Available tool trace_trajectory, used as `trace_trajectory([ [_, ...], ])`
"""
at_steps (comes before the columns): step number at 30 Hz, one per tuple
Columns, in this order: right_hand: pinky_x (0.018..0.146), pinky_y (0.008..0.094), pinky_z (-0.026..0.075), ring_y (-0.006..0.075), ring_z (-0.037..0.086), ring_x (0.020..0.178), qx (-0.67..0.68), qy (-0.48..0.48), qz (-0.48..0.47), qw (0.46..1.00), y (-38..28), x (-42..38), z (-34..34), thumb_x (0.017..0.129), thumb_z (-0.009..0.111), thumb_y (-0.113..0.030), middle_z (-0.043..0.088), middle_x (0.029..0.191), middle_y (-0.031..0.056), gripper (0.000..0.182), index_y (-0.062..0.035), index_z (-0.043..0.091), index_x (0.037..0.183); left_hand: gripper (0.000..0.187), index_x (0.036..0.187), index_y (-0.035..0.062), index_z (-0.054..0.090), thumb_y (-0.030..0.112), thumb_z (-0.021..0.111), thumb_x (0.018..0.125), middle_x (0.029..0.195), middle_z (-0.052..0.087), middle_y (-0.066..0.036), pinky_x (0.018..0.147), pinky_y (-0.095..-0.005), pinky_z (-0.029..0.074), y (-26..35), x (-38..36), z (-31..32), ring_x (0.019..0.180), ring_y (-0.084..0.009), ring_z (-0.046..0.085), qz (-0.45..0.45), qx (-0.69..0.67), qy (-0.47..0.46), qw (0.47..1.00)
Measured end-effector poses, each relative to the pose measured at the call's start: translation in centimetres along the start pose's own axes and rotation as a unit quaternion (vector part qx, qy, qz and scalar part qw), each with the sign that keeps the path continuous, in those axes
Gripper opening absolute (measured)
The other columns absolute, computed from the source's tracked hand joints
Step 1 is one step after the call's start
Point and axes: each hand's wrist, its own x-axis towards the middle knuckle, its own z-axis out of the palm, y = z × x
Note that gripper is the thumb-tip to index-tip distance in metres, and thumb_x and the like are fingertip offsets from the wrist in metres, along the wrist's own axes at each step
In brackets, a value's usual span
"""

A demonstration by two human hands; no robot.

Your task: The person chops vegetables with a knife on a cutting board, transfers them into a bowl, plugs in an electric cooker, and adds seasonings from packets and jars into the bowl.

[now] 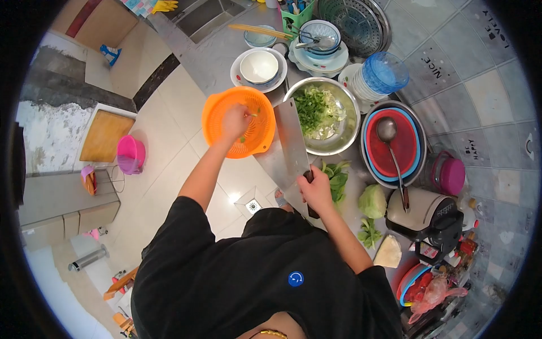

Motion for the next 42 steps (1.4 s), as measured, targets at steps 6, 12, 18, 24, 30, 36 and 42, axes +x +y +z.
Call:
trace_trajectory([
  [6,0.039,0.0274,0.041,0.0102,0.050,0.042,-0.001,-0.006,-0.002,1.000,0.1,-0.3,0.3,0.086,0.060,-0.008,0.054,0.058,0.0027,0.015,0.0007,0.060,0.098,0.015,0.085,0.0095,0.069,0.020,0.073,0.076,0.087,0.069,-0.014,0.071,-0.0437,0.053,-0.2,-2.8,-3.7,0.084,-0.0322,0.068,-0.036,0.109,-0.172,0.978],
  [12,0.042,0.0275,0.041,0.0103,0.051,0.044,-0.042,0.018,-0.035,0.998,0.5,-1.6,-1.2,0.086,0.061,-0.010,0.054,0.058,0.0023,0.014,-0.0009,0.060,0.097,0.016,0.081,0.0090,0.066,0.018,0.076,0.071,0.081,0.068,-0.015,0.069,-0.0442,0.052,-4.5,-2.3,4.1,0.081,-0.0329,0.067,-0.058,0.121,-0.100,0.986],
  [18,0.042,0.0273,0.040,0.0101,0.049,0.045,-0.062,0.135,-0.020,0.989,2.2,-7.1,-7.1,0.086,0.061,-0.012,0.053,0.059,0.0016,0.015,-0.0025,0.060,0.098,0.014,0.077,0.0044,0.063,0.011,0.073,0.071,0.073,0.065,-0.014,0.065,-0.0391,0.051,0.1,-3.6,0.4,0.070,-0.0292,0.065,-0.049,-0.001,-0.033,0.998],
  [24,0.038,0.0278,0.040,0.0109,0.048,0.041,0.008,0.207,0.000,0.978,6.3,-12.1,-11.6,0.085,0.058,-0.009,0.053,0.058,0.0036,0.015,0.0005,0.058,0.097,0.016,0.087,0.0047,0.064,0.008,0.070,0.072,0.071,0.064,-0.010,0.062,-0.0345,0.051,11.5,-10.5,0.6,0.065,-0.0231,0.064,0.008,-0.207,0.006,0.978],
  [30,0.038,0.0287,0.039,0.0118,0.047,0.039,0.009,0.244,0.021,0.969,10.4,-15.0,-13.9,0.084,0.058,-0.010,0.052,0.055,0.0038,0.012,-0.0007,0.057,0.091,0.030,0.101,0.0065,0.067,0.010,0.075,0.073,0.076,0.062,-0.009,0.069,-0.0360,0.050,18.6,-15.4,11.2,0.074,-0.0238,0.060,0.109,-0.198,-0.117,0.967],
  [36,0.042,0.0316,0.041,0.0158,0.052,0.043,-0.043,0.236,0.009,0.971,12.9,-16.7,-15.1,0.083,0.060,-0.014,0.053,0.055,0.0066,0.015,0.0000,0.054,0.084,0.032,0.099,0.0099,0.070,0.020,0.080,0.071,0.094,0.056,-0.011,0.083,-0.0412,0.045,22.6,-16.9,12.5,0.094,-0.0314,0.052,0.249,-0.089,0.026,0.964],
  [42,0.046,0.0321,0.043,0.0157,0.055,0.048,-0.021,0.222,0.020,0.975,14.0,-18.2,-16.1,0.083,0.060,-0.014,0.055,0.057,0.0074,0.016,0.0004,0.054,0.085,0.038,0.094,0.0080,0.068,0.031,0.080,0.067,0.101,0.052,-0.012,0.084,-0.0435,0.043,27.7,-20.2,14.5,0.100,-0.0316,0.049,0.230,0.062,0.002,0.971],
])
